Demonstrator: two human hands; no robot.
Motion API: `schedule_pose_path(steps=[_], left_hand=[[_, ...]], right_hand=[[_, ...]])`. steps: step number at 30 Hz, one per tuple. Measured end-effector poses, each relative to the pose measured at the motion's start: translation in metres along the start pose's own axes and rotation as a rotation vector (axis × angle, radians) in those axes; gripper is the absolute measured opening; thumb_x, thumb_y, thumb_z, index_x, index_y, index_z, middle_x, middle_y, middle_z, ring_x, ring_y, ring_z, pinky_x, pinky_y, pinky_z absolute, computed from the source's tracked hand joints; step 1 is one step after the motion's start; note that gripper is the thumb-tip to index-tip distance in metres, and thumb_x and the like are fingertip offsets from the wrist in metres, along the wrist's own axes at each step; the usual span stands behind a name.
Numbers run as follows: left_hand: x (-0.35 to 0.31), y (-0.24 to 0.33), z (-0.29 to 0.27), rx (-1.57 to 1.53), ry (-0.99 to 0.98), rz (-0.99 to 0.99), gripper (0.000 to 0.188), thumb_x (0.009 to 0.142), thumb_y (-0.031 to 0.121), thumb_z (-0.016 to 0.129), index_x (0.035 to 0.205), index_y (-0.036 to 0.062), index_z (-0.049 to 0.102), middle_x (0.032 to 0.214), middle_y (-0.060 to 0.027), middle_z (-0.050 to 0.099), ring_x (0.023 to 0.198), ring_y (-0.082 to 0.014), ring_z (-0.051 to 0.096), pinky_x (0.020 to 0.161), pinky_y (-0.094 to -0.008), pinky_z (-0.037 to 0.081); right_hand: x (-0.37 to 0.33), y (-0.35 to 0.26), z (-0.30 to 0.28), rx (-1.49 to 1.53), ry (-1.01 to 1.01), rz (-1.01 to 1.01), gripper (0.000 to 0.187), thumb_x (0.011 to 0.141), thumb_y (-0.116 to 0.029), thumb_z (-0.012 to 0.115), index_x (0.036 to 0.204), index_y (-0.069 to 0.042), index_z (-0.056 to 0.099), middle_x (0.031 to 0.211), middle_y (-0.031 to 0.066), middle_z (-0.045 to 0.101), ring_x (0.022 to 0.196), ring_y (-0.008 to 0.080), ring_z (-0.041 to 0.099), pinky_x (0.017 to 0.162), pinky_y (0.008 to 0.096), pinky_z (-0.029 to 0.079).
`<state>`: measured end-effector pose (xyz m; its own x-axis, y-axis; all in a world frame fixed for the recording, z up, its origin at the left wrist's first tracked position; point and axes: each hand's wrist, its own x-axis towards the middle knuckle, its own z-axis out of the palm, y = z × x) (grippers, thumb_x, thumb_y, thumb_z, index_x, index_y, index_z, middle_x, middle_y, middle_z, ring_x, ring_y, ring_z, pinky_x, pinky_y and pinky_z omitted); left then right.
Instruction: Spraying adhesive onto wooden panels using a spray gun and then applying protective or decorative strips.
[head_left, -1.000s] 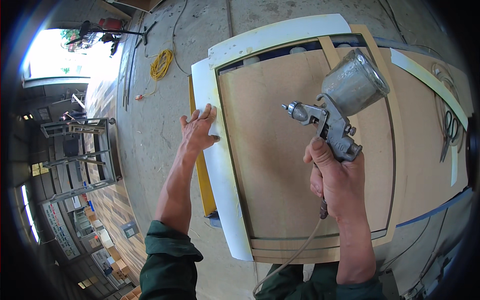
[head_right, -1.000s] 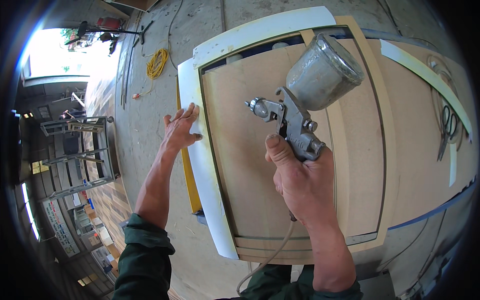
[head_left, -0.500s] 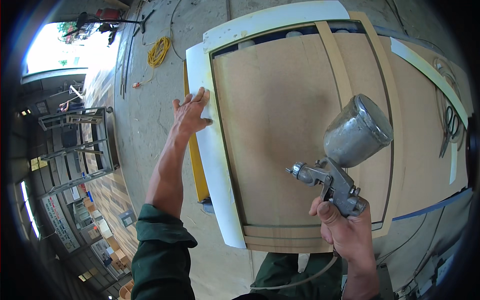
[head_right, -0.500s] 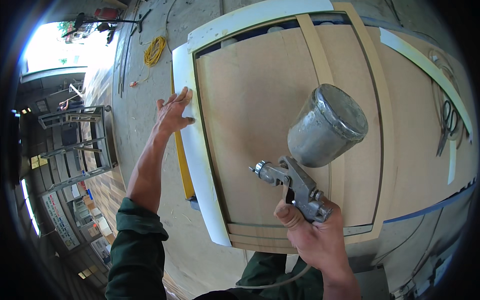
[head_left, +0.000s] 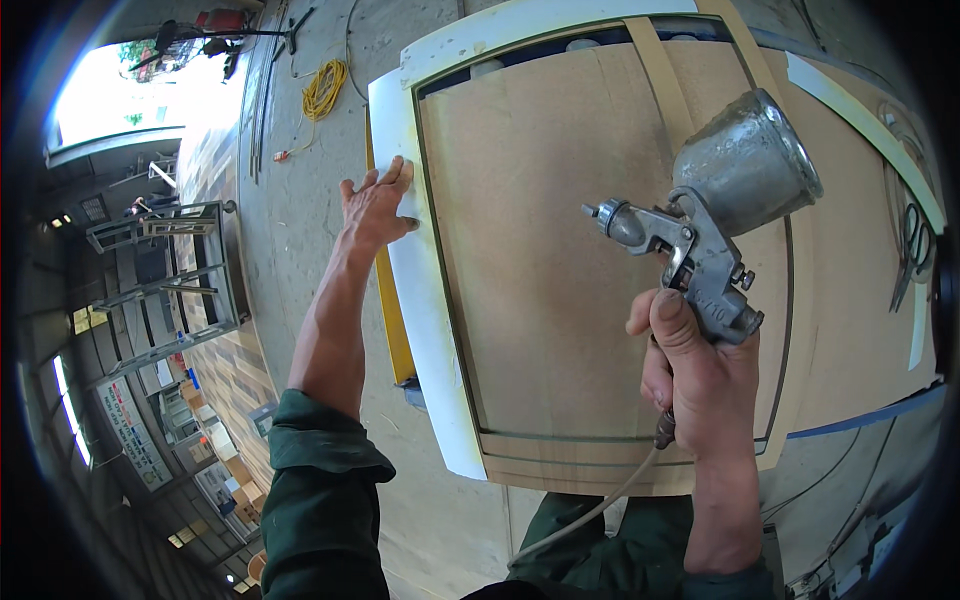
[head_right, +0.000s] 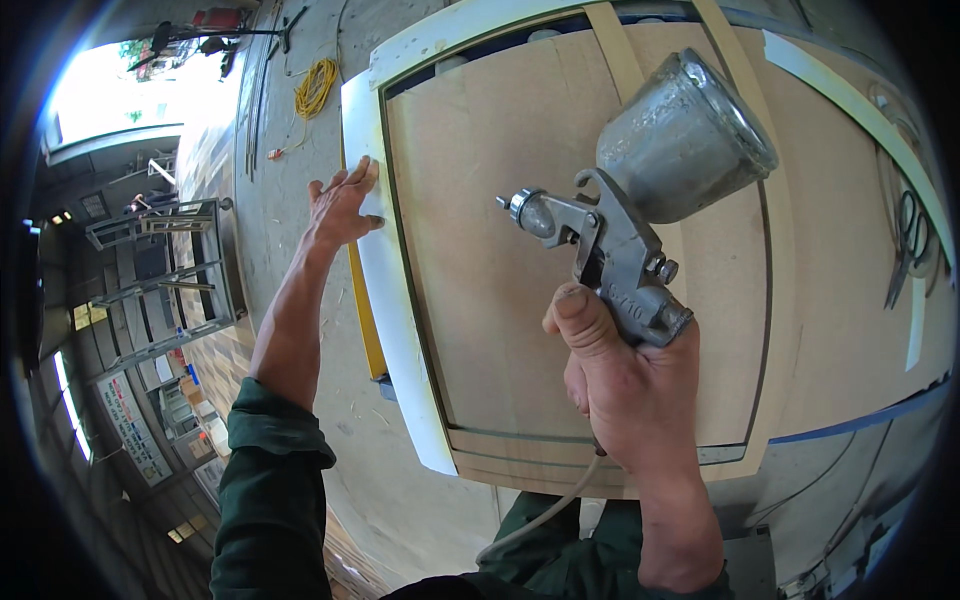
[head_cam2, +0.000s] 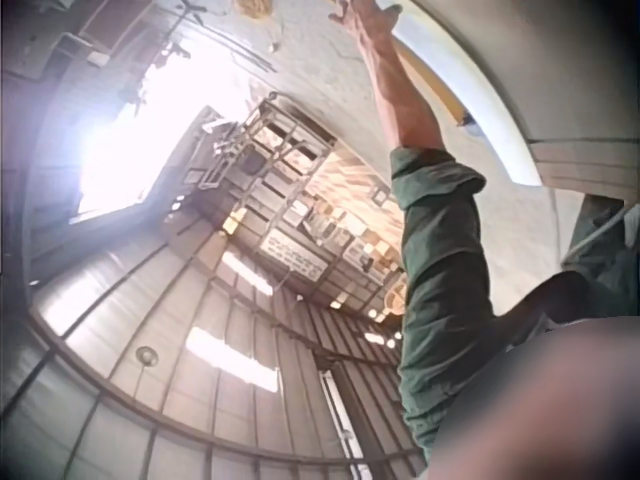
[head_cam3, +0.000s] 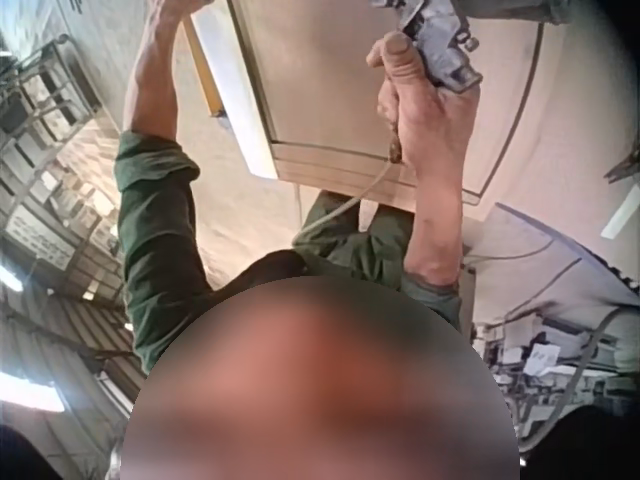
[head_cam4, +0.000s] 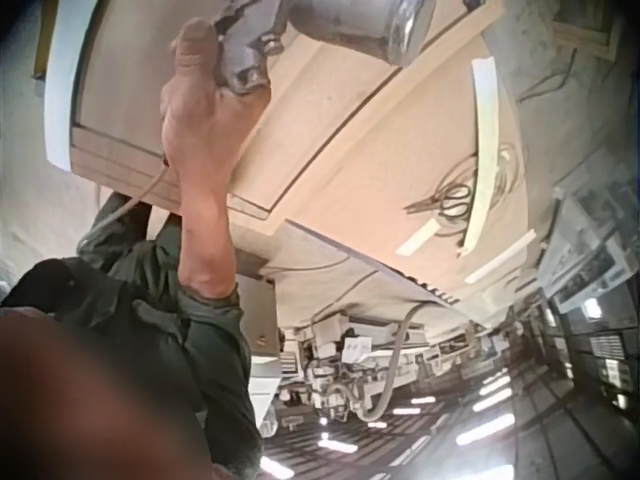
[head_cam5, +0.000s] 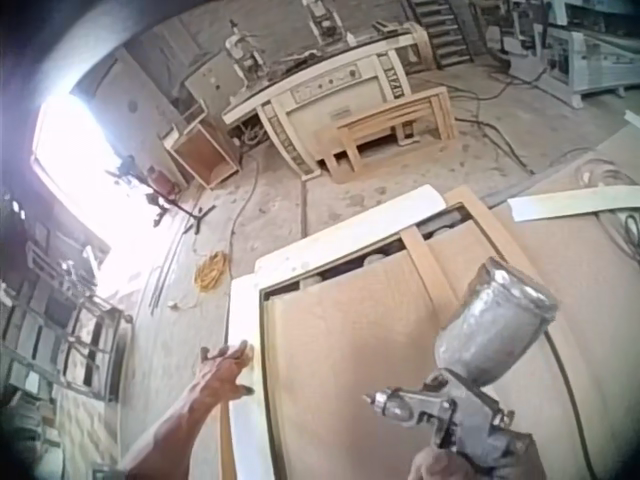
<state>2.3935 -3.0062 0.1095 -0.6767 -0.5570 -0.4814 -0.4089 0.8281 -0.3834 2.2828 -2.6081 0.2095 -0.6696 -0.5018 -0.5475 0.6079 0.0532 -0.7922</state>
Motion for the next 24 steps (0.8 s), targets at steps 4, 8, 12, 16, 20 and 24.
schedule_pose_path(steps=[4,8,12,16,20,24], left_hand=[[-0.001,0.003,-0.001,-0.005,0.0,0.0,0.104,0.071,0.028,0.094,0.16,0.0212,0.04,0.17,0.0019,0.035,0.146,-0.0233,0.044,0.117,-0.0607,0.027],[0.0,-0.001,0.001,0.015,-0.004,0.002,0.104,0.071,0.028,0.093,0.16,0.0215,0.04,0.17,0.0018,0.035,0.146,-0.0245,0.045,0.116,-0.0614,0.027],[0.005,-0.005,0.003,0.051,0.022,0.029,0.102,0.073,0.03,0.091,0.161,0.022,0.039,0.171,0.0001,0.033,0.146,-0.0268,0.045,0.114,-0.0627,0.029],[0.007,-0.006,-0.003,0.052,-0.023,0.027,0.103,0.075,0.035,0.09,0.161,0.0233,0.036,0.17,0.0011,0.033,0.151,-0.0342,0.039,0.12,-0.067,0.024],[0.008,-0.004,-0.002,0.092,-0.035,0.026,0.103,0.074,0.036,0.091,0.161,0.0225,0.036,0.171,0.001,0.032,0.151,-0.0335,0.039,0.121,-0.067,0.023],[0.005,-0.001,0.005,0.124,0.0,0.041,0.102,0.074,0.032,0.09,0.161,0.0201,0.038,0.17,-0.0012,0.035,0.145,-0.0268,0.045,0.108,-0.0596,0.033]], right_hand=[[-0.016,0.006,-0.015,-0.064,-0.047,0.045,0.045,0.1,-0.046,0.07,0.092,-0.002,0.064,0.075,0.0021,0.061,0.045,0.0043,0.046,0.041,0.0234,0.035],[-0.043,0.014,-0.032,-0.127,-0.112,0.126,0.047,0.098,-0.047,0.071,0.096,-0.002,0.063,0.076,0.0027,0.061,0.045,0.004,0.046,0.041,0.0232,0.035],[-0.075,0.019,-0.047,-0.158,-0.116,0.243,0.049,0.096,-0.048,0.074,0.092,-0.001,0.063,0.074,0.0023,0.061,0.046,0.0044,0.048,0.042,0.0223,0.035],[-0.102,0.015,-0.062,-0.162,-0.171,0.374,0.05,0.093,-0.048,0.077,0.095,0.001,0.065,0.075,0.0031,0.064,0.046,0.0041,0.048,0.041,0.0225,0.036],[-0.105,0.025,-0.066,-0.174,-0.146,0.371,0.051,0.093,-0.049,0.076,0.098,0.001,0.065,0.077,0.003,0.064,0.046,0.0041,0.047,0.041,0.0217,0.035],[-0.087,0.04,-0.062,-0.104,-0.12,0.241,0.056,0.097,-0.048,0.072,0.119,0.002,0.061,0.083,0.0053,0.063,0.046,0.004,0.046,0.041,0.0216,0.035]])
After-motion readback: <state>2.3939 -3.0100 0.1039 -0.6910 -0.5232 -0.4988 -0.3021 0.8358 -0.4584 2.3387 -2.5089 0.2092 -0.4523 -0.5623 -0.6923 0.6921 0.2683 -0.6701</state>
